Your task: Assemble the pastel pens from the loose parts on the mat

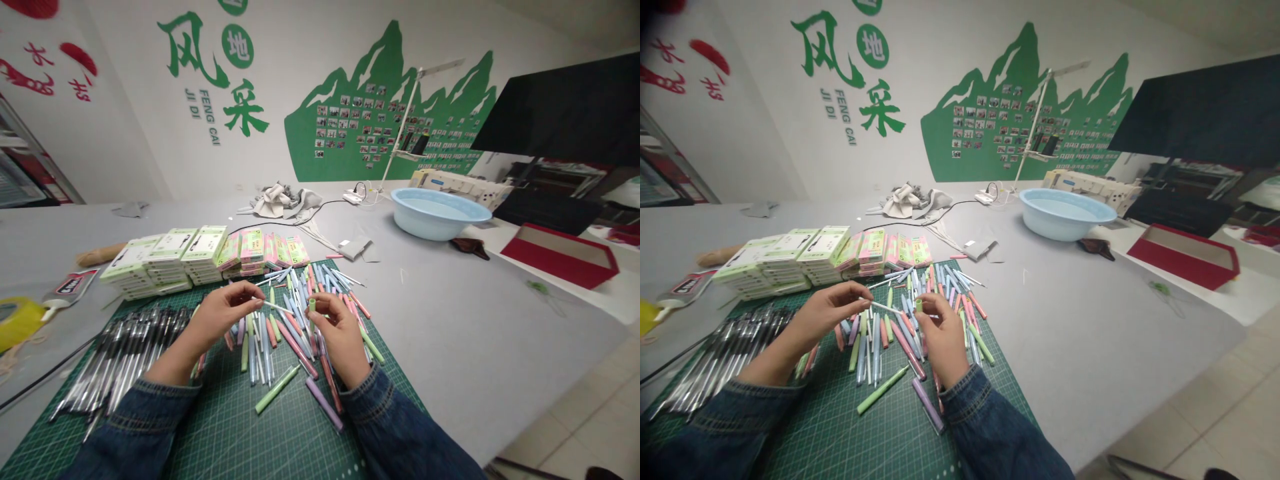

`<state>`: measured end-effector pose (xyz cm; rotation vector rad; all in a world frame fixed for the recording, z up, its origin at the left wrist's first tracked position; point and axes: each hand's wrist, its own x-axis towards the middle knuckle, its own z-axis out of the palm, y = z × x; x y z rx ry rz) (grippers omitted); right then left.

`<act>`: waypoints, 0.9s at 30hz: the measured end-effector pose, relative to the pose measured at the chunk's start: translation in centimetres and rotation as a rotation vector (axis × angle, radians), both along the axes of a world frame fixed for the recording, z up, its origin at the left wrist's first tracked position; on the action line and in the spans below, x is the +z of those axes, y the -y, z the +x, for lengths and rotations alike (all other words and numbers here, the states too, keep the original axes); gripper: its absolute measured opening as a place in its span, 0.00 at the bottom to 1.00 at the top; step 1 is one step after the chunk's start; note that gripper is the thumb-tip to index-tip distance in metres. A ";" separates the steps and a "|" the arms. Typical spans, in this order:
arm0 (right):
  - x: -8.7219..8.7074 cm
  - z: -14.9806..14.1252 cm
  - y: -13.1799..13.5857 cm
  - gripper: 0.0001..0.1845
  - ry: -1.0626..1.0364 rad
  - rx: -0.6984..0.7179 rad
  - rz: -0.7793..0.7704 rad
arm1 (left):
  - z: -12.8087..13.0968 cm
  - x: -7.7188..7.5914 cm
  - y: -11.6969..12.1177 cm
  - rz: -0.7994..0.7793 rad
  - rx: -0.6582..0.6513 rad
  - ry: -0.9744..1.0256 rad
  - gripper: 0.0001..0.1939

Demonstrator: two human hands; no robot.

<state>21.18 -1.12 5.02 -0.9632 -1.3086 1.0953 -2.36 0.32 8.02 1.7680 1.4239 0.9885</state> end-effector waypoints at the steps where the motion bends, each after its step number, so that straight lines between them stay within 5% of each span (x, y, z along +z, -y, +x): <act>1: 0.1 -0.1 0.1 0.12 0.025 0.009 -0.003 | 0.4 0.1 0.3 -0.017 0.038 0.103 0.08; 6: -0.2 -0.6 0.6 0.12 0.094 0.054 0.001 | 2.0 0.7 1.0 -0.087 0.091 0.562 0.09; 9: -0.5 -0.8 0.6 0.13 0.106 0.064 0.011 | 2.4 1.4 1.2 -0.060 0.127 0.639 0.10; 15: -0.5 -0.8 0.5 0.13 0.103 0.089 0.034 | 3.4 3.2 1.8 0.104 0.202 0.322 0.12; 27: 0.2 -1.1 1.0 0.14 0.078 0.154 0.016 | 4.5 4.0 1.4 0.170 0.154 -0.032 0.14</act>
